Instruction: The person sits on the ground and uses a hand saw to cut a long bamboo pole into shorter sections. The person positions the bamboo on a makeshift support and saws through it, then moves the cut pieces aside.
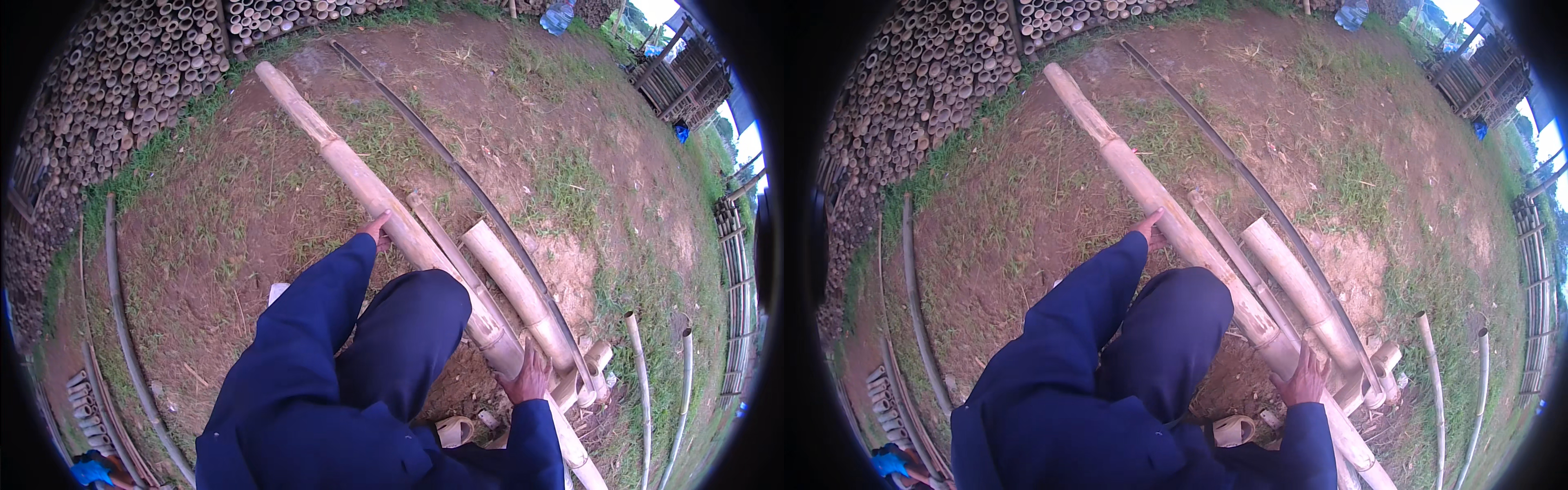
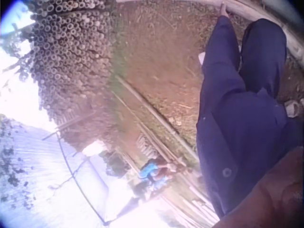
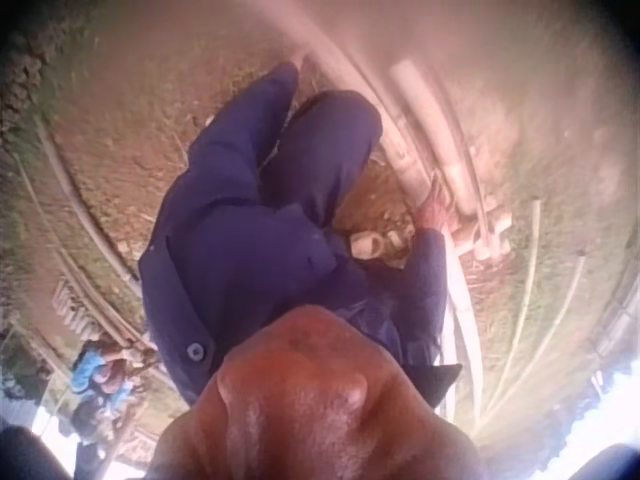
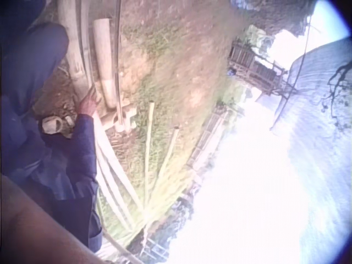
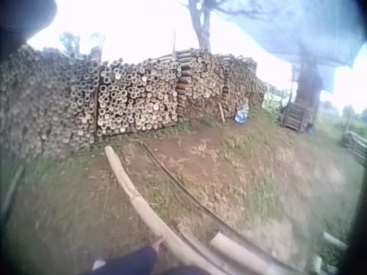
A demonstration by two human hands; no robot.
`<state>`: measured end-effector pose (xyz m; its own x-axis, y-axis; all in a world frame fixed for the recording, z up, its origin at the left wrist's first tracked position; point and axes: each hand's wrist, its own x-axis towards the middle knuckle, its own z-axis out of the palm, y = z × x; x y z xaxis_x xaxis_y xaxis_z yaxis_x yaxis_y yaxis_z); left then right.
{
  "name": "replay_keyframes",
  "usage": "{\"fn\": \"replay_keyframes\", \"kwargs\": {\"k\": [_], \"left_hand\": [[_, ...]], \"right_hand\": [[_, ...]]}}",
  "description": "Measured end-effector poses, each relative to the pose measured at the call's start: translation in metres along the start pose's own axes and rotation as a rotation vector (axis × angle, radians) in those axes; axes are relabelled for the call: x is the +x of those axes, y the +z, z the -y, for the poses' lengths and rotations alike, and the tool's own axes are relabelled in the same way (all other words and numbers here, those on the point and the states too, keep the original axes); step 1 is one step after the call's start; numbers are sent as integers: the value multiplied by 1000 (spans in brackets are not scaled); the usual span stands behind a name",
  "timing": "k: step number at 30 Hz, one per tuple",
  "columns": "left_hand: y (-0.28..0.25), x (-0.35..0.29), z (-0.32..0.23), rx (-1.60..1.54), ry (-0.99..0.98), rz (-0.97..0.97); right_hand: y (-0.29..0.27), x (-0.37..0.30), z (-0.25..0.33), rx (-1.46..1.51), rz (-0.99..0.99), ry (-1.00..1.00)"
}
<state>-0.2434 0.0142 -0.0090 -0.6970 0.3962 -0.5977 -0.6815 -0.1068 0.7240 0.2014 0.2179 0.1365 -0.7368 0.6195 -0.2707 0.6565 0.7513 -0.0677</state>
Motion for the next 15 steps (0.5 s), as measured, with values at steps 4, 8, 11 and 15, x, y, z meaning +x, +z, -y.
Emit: {"fn": "replay_keyframes", "kwargs": {"k": [4,8,11,15], "left_hand": [[-9,13,8,2,33,-31],[-4,19,13,-14,25,-68],[-6,28,18,-63,23,-88],[-4,31,17,-145,46,-72]], "right_hand": [[3,25,39,12,-7,-42],[13,33,53,19,-21,-20],[12,32,65,-3,-5,-2],[18,33,68,-8,-29,1]]}}
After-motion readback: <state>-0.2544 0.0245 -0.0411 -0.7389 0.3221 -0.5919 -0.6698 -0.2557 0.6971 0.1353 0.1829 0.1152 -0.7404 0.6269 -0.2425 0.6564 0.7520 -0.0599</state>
